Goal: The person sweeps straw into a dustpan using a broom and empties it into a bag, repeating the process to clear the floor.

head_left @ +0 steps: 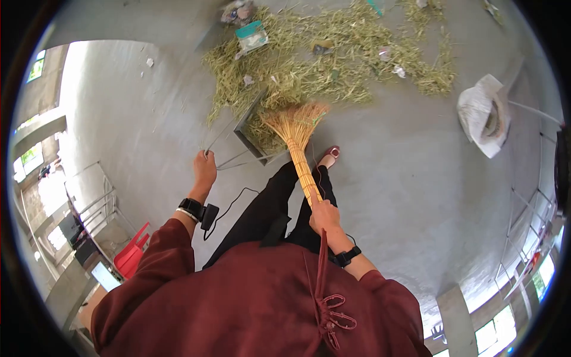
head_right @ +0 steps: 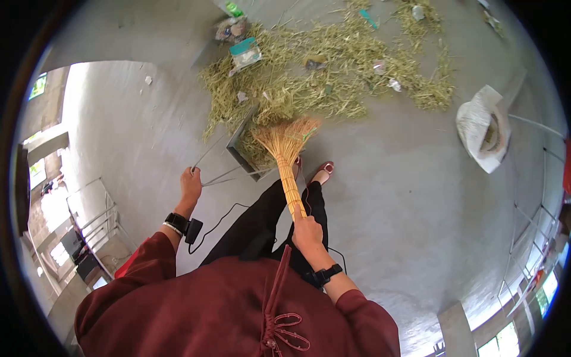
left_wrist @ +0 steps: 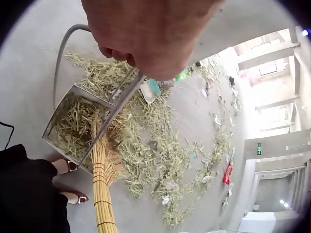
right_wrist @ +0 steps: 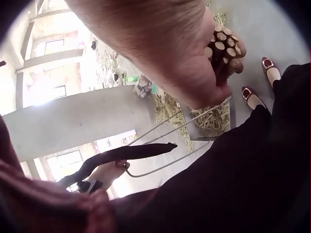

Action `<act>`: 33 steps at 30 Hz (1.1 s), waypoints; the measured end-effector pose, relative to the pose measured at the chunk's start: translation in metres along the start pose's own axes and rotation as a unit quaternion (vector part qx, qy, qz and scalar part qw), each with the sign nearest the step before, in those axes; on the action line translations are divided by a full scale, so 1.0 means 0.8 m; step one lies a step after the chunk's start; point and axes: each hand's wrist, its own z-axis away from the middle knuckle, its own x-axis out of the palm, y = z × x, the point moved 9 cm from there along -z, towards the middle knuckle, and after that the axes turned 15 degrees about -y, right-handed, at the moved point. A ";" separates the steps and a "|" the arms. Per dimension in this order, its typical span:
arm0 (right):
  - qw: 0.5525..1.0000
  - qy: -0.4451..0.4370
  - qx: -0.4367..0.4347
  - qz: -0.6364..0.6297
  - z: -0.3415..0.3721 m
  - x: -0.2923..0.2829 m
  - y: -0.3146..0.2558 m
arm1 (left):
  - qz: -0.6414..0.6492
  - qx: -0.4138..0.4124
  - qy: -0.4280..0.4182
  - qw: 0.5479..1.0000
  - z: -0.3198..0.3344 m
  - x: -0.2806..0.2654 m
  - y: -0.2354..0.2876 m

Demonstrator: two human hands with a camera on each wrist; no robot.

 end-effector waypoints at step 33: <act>0.931 0.249 0.062 -0.259 0.478 0.046 0.082 | 0.033 0.339 -0.016 0.940 0.174 -0.168 0.361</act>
